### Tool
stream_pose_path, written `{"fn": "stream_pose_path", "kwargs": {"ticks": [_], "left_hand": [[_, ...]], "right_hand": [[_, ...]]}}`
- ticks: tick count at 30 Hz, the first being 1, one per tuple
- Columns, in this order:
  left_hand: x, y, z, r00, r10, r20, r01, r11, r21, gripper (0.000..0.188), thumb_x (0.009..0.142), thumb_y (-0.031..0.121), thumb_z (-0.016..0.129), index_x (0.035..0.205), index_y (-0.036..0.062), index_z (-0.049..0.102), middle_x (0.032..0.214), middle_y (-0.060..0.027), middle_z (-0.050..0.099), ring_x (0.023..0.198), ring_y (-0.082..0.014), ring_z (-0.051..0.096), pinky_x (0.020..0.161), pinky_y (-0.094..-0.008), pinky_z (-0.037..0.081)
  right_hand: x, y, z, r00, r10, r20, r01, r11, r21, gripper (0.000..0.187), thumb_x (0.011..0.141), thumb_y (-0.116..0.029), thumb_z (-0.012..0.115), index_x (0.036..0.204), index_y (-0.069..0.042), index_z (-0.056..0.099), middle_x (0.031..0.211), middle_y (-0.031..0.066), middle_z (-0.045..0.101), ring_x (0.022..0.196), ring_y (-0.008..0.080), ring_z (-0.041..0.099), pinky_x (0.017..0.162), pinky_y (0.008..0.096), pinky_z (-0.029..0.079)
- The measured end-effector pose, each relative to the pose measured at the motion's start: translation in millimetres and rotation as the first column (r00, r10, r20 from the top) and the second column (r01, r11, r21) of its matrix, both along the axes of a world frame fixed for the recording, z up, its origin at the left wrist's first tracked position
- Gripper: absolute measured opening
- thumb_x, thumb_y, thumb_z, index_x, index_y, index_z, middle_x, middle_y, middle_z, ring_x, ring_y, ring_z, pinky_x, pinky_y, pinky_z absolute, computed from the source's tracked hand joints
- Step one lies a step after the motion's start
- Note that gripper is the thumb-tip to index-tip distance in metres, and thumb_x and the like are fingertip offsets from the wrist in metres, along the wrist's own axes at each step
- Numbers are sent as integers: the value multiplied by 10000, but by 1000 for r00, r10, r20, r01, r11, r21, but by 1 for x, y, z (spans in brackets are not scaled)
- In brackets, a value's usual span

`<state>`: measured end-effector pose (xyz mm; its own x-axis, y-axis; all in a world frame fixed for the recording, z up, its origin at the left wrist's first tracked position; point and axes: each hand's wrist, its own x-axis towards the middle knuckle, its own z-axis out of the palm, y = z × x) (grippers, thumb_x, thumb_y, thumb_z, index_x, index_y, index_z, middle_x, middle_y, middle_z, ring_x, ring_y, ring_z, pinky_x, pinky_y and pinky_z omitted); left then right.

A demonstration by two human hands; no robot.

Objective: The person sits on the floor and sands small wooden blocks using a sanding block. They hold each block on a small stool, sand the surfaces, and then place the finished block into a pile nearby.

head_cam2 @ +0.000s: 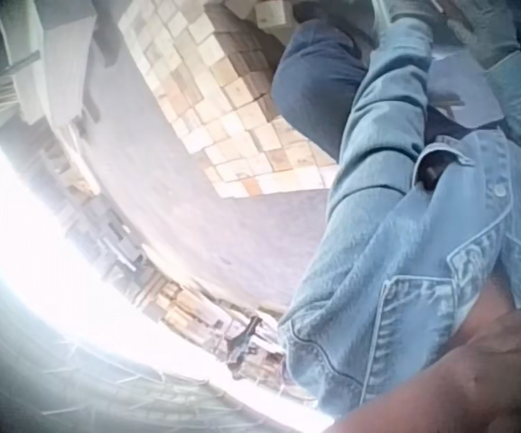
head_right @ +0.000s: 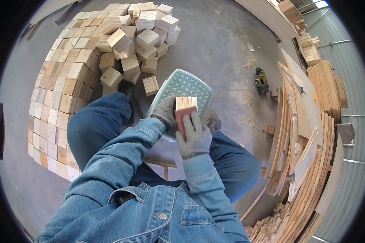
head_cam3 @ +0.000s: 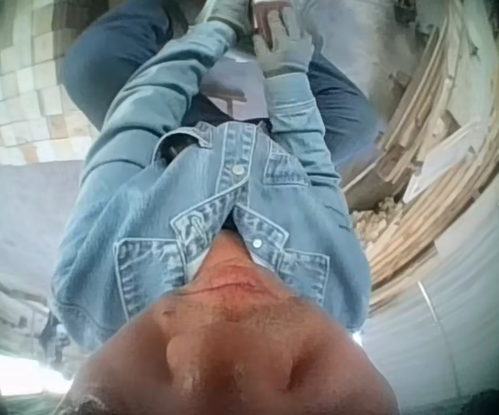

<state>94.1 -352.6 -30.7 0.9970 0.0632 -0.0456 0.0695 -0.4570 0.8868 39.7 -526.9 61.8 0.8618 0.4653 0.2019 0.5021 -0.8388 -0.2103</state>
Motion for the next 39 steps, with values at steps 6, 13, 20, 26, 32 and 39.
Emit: {"fn": "stream_pose_path", "kwargs": {"ticks": [6, 13, 20, 26, 32, 39], "left_hand": [[4, -3, -29, 998, -5, 56, 7, 999, -44, 749, 740, 376, 905, 1375, 135, 589, 1355, -209, 627, 1303, -389, 600, 1154, -449, 475], [0, -5, 12, 994, -107, -29, 106, 994, -39, 911, 654, 360, 961, 1416, 113, 525, 1376, -152, 594, 1313, -340, 573, 1170, -421, 444], [-5, -3, -7, 998, 50, 38, -53, 997, 63, 900, 637, 394, 969, 1399, 144, 562, 1399, -179, 617, 1326, -357, 600, 1156, -432, 486], [7, -4, -24, 998, 10, 58, -11, 1000, 19, 683, 749, 358, 897, 1337, 137, 630, 1322, -210, 661, 1307, -389, 611, 1138, -447, 493], [7, -2, -35, 998, -28, 49, 26, 999, 45, 770, 727, 364, 901, 1388, 139, 577, 1366, -200, 625, 1323, -391, 590, 1176, -433, 466], [1, 3, 18, 983, -75, -169, 85, 995, 57, 1144, 583, 443, 973, 1527, 106, 422, 1455, -196, 533, 1379, -354, 535, 1211, -421, 428]], "right_hand": [[-23, -12, -6, 997, 44, 56, -45, 999, 16, 695, 753, -243, 857, 1406, -87, 680, 1520, 197, 585, 1176, 416, 618, 1043, 527, 488], [86, 42, -5, 990, -138, -15, 137, 990, -23, 598, 855, -394, 777, 1395, -148, 699, 1540, 109, 586, 1255, 432, 628, 1072, 560, 500], [59, 33, -3, 990, -138, -27, 136, 988, -79, 671, 860, -380, 791, 1461, -121, 642, 1580, 157, 548, 1297, 410, 605, 1083, 504, 484], [-27, -23, -10, 999, 14, 35, -16, 999, 51, 679, 798, -332, 819, 1427, -119, 678, 1545, 174, 576, 1196, 440, 614, 1010, 545, 502], [9, -3, -6, 993, 24, 116, -21, 999, -29, 658, 798, -319, 800, 1412, -114, 678, 1526, 160, 587, 1131, 406, 635, 991, 534, 511], [116, 39, -18, 987, -149, 64, 153, 987, -59, 612, 849, -355, 769, 1416, -146, 672, 1570, 114, 565, 1232, 406, 645, 982, 524, 540]]}}
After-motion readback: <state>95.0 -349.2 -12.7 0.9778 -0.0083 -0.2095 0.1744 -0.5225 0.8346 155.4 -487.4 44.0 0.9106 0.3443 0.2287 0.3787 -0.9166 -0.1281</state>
